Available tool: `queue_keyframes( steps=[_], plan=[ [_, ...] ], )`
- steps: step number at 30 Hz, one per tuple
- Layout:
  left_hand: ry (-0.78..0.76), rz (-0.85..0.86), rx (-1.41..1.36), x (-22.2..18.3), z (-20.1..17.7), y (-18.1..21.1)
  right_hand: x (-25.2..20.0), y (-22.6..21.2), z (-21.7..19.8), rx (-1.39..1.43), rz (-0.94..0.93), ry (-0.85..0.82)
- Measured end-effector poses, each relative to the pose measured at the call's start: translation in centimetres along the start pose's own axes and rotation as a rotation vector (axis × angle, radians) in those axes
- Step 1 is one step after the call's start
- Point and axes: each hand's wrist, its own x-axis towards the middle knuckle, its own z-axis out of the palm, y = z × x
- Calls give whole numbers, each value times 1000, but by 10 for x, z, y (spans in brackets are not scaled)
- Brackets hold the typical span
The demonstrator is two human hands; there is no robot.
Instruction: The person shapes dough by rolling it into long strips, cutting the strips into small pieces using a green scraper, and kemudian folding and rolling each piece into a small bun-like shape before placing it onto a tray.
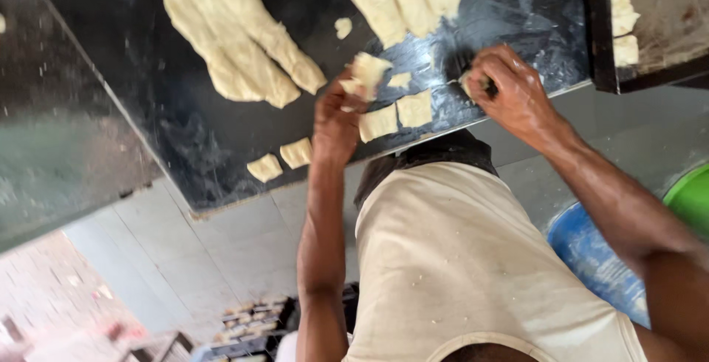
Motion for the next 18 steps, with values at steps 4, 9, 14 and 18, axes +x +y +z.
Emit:
queue_keyframes(
  steps=[4,9,14,18],
  plan=[
    [146,239,-47,-15,-17,53,58,-51,53,91,-206,76],
    [164,517,137,25,-12,57,116,-53,139,-103,-544,-212],
    [196,274,121,52,-5,6,88,-27,151,-229,-565,-184],
    [160,379,264,67,-3,-15,81,-33,148,-412,-500,-199]
  ],
)
